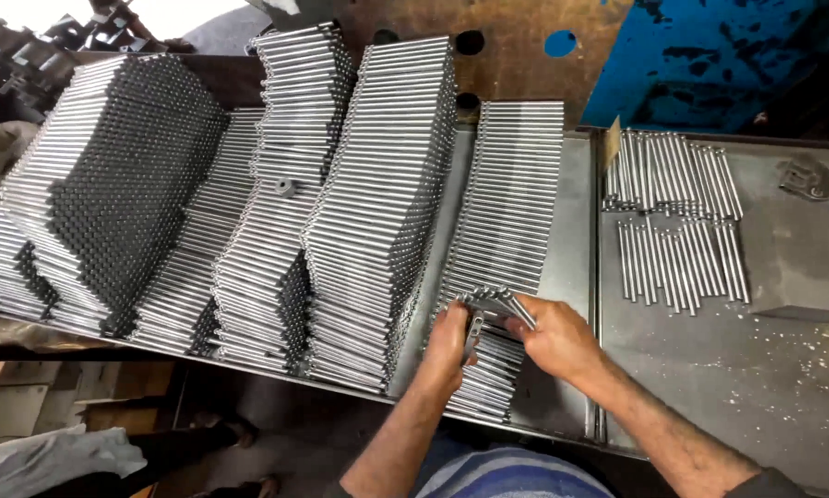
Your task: Assembling metal components by placing thin metal rods into a structured frame on a fabrication floor.
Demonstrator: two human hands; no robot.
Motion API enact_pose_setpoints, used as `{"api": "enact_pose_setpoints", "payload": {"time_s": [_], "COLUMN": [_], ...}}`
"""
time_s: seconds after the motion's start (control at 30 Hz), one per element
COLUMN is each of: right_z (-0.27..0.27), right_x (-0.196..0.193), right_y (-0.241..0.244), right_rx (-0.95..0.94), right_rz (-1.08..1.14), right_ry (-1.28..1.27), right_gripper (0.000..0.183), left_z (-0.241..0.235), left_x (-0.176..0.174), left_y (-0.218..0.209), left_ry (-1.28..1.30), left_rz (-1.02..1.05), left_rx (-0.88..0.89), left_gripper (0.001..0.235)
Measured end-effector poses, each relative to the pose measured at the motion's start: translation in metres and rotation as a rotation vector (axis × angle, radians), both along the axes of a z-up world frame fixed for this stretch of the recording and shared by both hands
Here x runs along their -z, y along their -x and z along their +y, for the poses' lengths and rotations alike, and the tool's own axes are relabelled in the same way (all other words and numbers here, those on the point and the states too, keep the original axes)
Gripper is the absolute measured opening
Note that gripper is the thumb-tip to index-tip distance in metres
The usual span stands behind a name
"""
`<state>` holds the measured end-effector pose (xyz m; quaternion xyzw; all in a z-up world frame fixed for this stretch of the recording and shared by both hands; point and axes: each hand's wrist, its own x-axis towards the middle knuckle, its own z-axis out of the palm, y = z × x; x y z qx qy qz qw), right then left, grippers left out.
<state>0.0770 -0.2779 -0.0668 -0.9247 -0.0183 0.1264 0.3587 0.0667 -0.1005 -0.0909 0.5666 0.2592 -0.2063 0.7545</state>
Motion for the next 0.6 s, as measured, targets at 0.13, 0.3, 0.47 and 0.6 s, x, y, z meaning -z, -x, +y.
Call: {"api": "enact_pose_setpoints", "payload": {"time_s": [0.13,0.3,0.47,0.6], "right_z": [0.026,0.051,0.041,0.045], "right_x": [0.0,-0.021,0.005,-0.014], "right_y": [0.004,-0.012,-0.031,-0.028], "right_rx": [0.126,0.008,-0.01,-0.079], "right_rz": [0.191,0.135,0.057,-0.071], "right_ry": [-0.129,0.117,0.315,0.284], "right_gripper": [0.021,0.032,0.025,0.024], "left_z": [0.019,0.053,0.069,0.07], "left_x": [0.047,-0.039,-0.024,-0.056], "left_y": [-0.014,0.006,0.006,0.0], "left_ry": [-0.054,0.096,0.219,0.173], "left_rz": [0.062,0.065,0.029,0.022], "left_rx": [-0.006,-0.016,0.0,0.066], "left_gripper": [0.056,0.06,0.062,0.057]}}
